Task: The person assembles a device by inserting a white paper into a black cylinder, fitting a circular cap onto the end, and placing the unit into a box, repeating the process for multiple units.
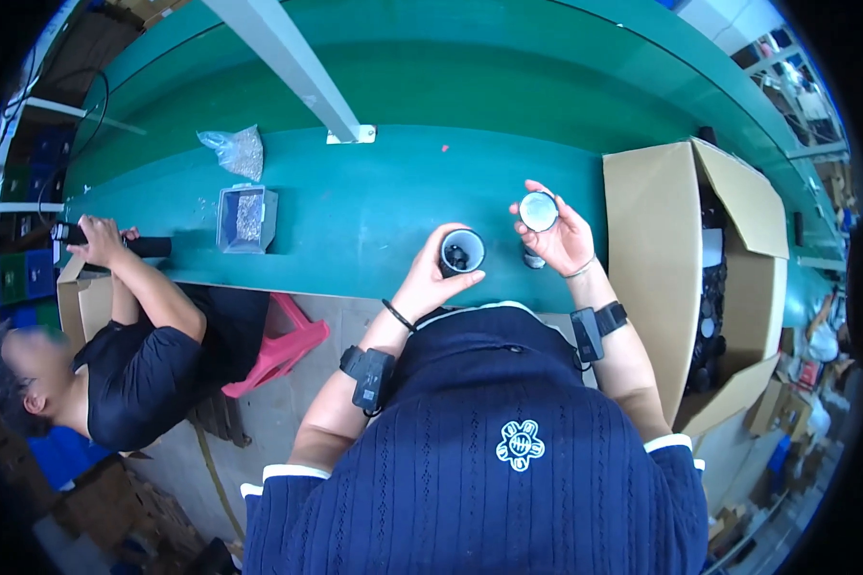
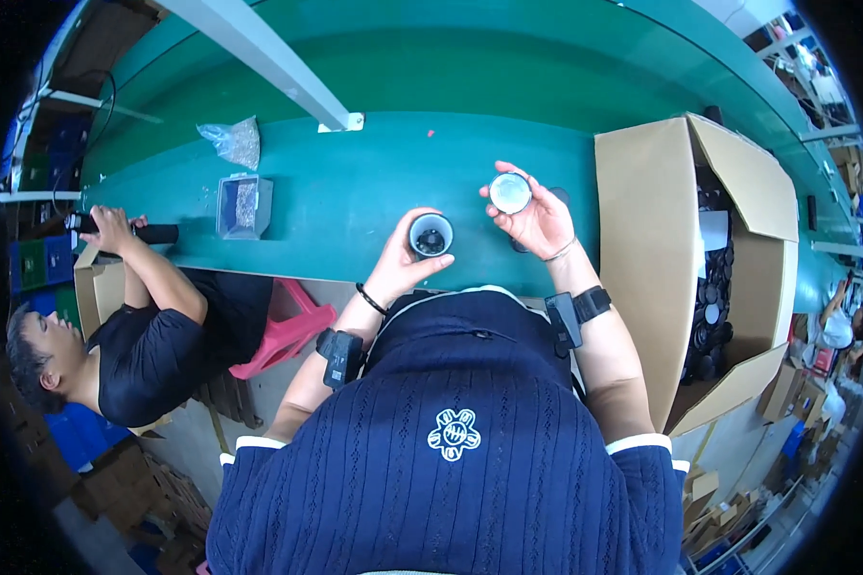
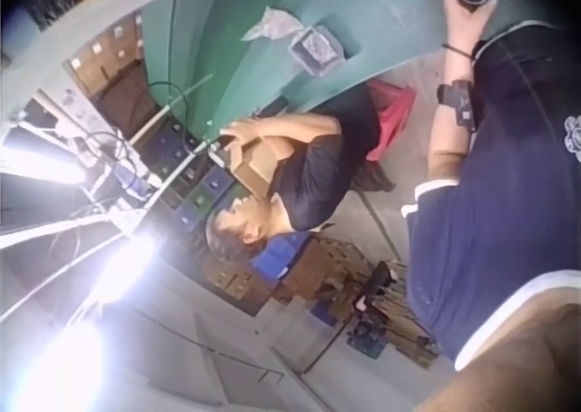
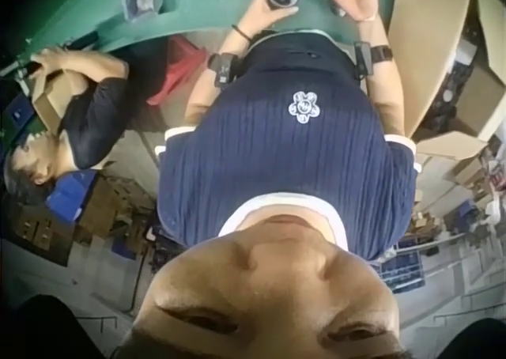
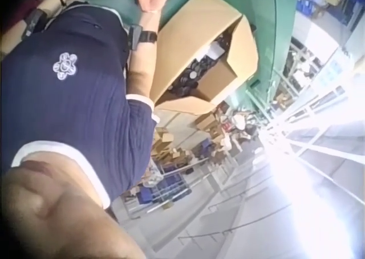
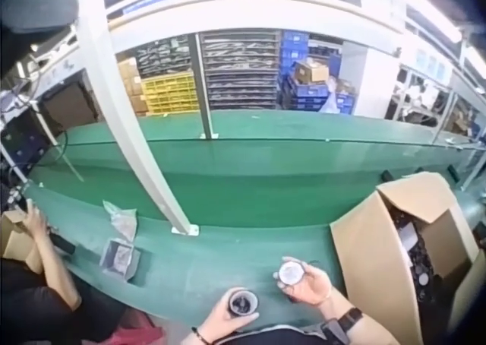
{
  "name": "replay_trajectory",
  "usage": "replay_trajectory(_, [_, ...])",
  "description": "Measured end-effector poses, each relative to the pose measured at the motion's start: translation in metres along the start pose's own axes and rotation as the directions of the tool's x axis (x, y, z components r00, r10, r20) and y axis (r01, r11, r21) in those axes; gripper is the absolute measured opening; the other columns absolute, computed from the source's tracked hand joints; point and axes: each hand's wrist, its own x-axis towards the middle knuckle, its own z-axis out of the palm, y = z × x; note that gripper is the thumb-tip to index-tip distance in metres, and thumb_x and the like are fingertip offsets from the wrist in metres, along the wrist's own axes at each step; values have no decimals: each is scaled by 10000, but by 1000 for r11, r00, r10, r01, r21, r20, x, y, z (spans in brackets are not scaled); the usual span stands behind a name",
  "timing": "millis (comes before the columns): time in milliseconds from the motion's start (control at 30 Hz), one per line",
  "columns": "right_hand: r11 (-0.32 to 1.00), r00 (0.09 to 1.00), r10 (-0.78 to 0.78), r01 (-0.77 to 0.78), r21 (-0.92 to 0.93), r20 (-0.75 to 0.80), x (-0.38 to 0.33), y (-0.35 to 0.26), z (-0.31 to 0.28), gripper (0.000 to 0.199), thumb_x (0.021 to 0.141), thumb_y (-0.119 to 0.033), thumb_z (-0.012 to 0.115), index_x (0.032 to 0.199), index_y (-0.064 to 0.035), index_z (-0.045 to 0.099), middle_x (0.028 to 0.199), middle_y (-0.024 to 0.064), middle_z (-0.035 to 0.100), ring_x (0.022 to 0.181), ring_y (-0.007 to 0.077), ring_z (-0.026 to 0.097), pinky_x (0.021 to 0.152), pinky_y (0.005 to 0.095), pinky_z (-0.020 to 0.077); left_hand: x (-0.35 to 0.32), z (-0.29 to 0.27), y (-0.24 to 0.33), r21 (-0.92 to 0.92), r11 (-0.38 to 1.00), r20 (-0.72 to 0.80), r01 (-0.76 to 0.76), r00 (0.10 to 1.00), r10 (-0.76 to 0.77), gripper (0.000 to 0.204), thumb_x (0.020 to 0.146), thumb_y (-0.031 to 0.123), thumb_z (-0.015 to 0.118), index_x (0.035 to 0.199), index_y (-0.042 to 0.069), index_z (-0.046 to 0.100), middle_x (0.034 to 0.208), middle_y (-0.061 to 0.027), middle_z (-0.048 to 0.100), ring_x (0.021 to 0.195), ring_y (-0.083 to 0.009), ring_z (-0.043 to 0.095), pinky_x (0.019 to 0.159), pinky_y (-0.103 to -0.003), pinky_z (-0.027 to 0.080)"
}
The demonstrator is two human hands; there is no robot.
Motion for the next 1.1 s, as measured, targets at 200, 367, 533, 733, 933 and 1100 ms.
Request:
replay_trajectory(200, [956,997,-70,55,-287,-41,13,15,35,565,862,-98,654,1350,-95,367,1340,183,438,1302,393,403,1047,446,419,-1,-1,26,-95,992,189,-78,977,95,689,721,46,796,1325,70,466,1248,-34,513,1140,-132,502,979,-293,412])
replay_trajectory(367, [904,996,-76,51,-424,-43,16,28,43,715,737,-27,770,1328,-133,381,1330,134,447,1346,356,355,1091,468,359,0,1,38,-346,930,282,126,959,-25,696,711,76,816,1311,55,464,1225,-37,523,1140,-134,499,975,-298,415])
replay_trajectory(533, [910,993,109,-121,-397,-53,10,24,45,716,880,-312,661,1439,-19,324,1453,187,373,1318,266,405,1099,418,310,-1,-2,33,-312,930,303,194,948,-97,697,711,67,808,1317,59,464,1186,-38,549,1108,-136,522,957,-298,431])
replay_trajectory(733, [803,988,-3,-88,-589,-151,12,18,41,648,854,-289,699,1371,-9,426,1319,150,517,1226,255,506,1029,370,410,4,3,4,-185,982,200,37,980,0,656,729,45,789,1293,62,454,1148,-18,524,1073,-132,517,933,-289,437])
replay_trajectory(933, [66,991,-73,-106,-992,-111,8,23,81,619,708,19,753,1289,-49,550,1275,98,544,1156,191,542,954,336,478,16,8,-25,203,973,41,-115,993,108,623,720,117,791,1247,64,463,1159,-74,517,1095,-193,518,938,-325,426])
replay_trajectory(1100, [-369,994,-100,11,-929,52,9,40,84,534,670,-62,796,1169,-33,611,1180,146,605,1101,301,571,947,373,467,12,11,-23,400,906,-9,-137,988,154,666,695,192,752,1267,64,434,1209,-172,491,1169,-355,473,979,-425,399])
